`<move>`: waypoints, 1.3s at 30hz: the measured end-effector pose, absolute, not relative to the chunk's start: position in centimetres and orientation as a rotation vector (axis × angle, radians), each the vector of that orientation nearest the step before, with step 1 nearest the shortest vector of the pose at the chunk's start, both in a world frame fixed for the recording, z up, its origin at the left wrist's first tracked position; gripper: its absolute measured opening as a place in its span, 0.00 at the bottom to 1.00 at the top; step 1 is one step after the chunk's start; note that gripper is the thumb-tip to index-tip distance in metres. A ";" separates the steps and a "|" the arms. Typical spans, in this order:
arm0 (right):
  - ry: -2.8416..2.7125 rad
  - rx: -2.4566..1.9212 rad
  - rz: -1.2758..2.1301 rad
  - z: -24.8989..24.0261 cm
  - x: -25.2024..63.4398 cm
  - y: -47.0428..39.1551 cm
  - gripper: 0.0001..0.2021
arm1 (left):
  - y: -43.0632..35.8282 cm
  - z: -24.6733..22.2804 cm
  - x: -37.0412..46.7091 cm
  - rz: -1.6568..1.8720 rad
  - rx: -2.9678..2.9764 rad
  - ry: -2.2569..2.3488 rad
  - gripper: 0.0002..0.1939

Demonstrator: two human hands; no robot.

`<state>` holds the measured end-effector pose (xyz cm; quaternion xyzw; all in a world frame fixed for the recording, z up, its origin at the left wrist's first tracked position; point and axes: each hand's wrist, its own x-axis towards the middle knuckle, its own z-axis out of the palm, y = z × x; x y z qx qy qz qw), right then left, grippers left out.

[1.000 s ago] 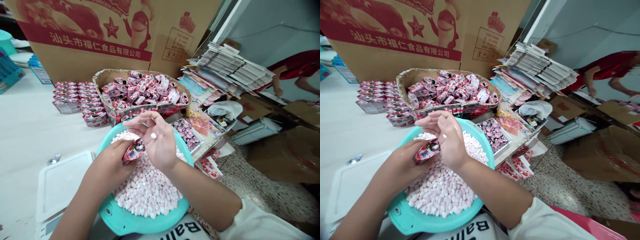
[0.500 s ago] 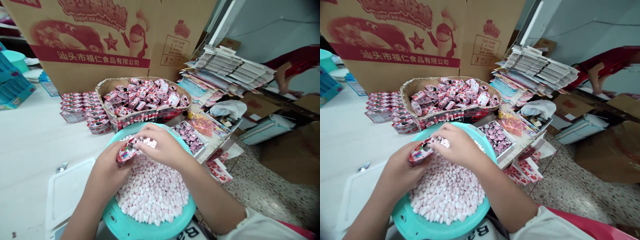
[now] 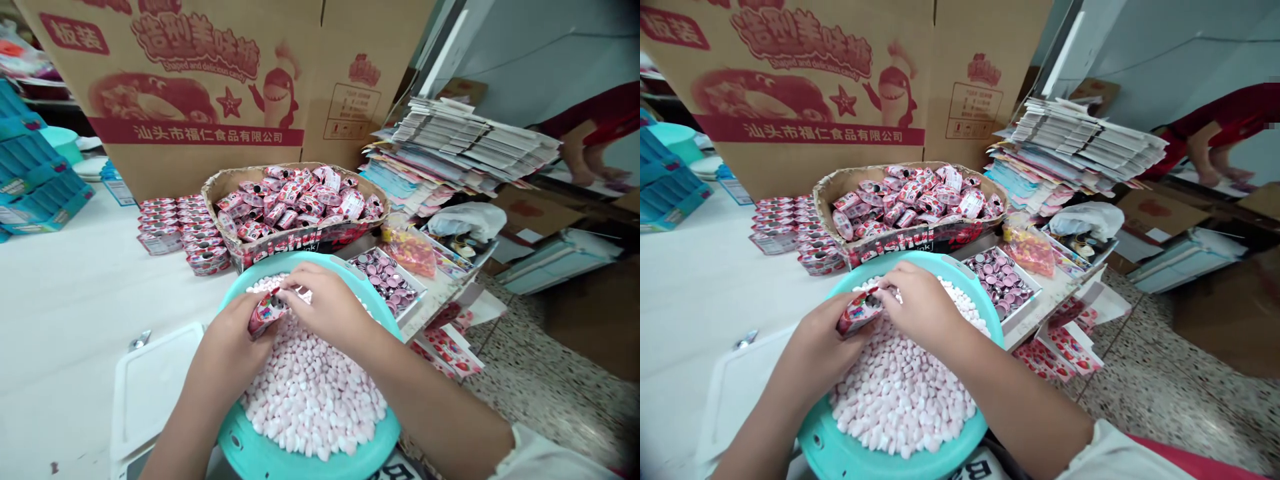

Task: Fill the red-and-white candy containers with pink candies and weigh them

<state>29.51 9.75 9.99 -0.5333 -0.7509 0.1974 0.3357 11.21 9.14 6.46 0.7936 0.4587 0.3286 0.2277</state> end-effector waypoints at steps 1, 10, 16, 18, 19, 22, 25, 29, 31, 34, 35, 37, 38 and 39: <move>-1.955 -1.388 0.508 9.9 29.5 9.7 0.04 | 9.1 6.5 11.2 0.904 2.181 1.268 0.15; -1.938 -1.237 0.482 10.0 28.3 8.7 0.06 | 8.9 6.6 11.2 0.906 2.150 1.304 0.16; -1.817 -1.027 0.613 9.7 28.1 9.4 0.04 | 9.0 6.6 11.3 0.943 2.120 1.315 0.14; -1.779 -0.994 0.635 9.6 28.2 9.7 0.04 | 9.0 6.8 11.3 0.958 2.112 1.308 0.14; -1.773 -0.985 0.643 9.6 28.3 9.7 0.05 | 9.0 6.9 11.3 0.969 2.111 1.299 0.15; -1.741 -0.989 0.687 9.6 28.4 9.6 0.07 | 9.0 7.2 11.4 1.012 2.100 1.268 0.15; -1.697 -0.980 0.766 9.6 28.3 9.5 0.11 | 8.9 7.4 11.4 1.015 2.084 1.246 0.12; -1.706 -0.897 0.710 9.1 28.0 9.6 0.12 | 8.9 7.4 11.3 1.002 2.083 1.242 0.11; -1.644 -0.877 0.736 9.0 27.8 9.6 0.11 | 8.9 7.4 11.1 1.006 2.093 1.242 0.11; -1.561 -0.905 0.718 9.2 28.0 9.7 0.06 | 9.0 7.4 11.0 1.014 2.097 1.255 0.10; -1.558 -0.920 0.672 9.3 28.2 9.8 0.06 | 9.0 7.3 11.0 1.019 2.089 1.269 0.10; -1.583 -0.954 0.583 9.7 28.8 10.0 0.07 | 9.0 7.2 11.2 1.020 2.066 1.292 0.11; -1.602 -0.979 0.561 9.8 29.1 10.2 0.08 | 9.0 7.2 11.3 1.019 2.051 1.300 0.11; -1.620 -1.011 0.559 10.0 29.4 10.4 0.08 | 9.0 7.2 11.4 1.021 2.029 1.310 0.13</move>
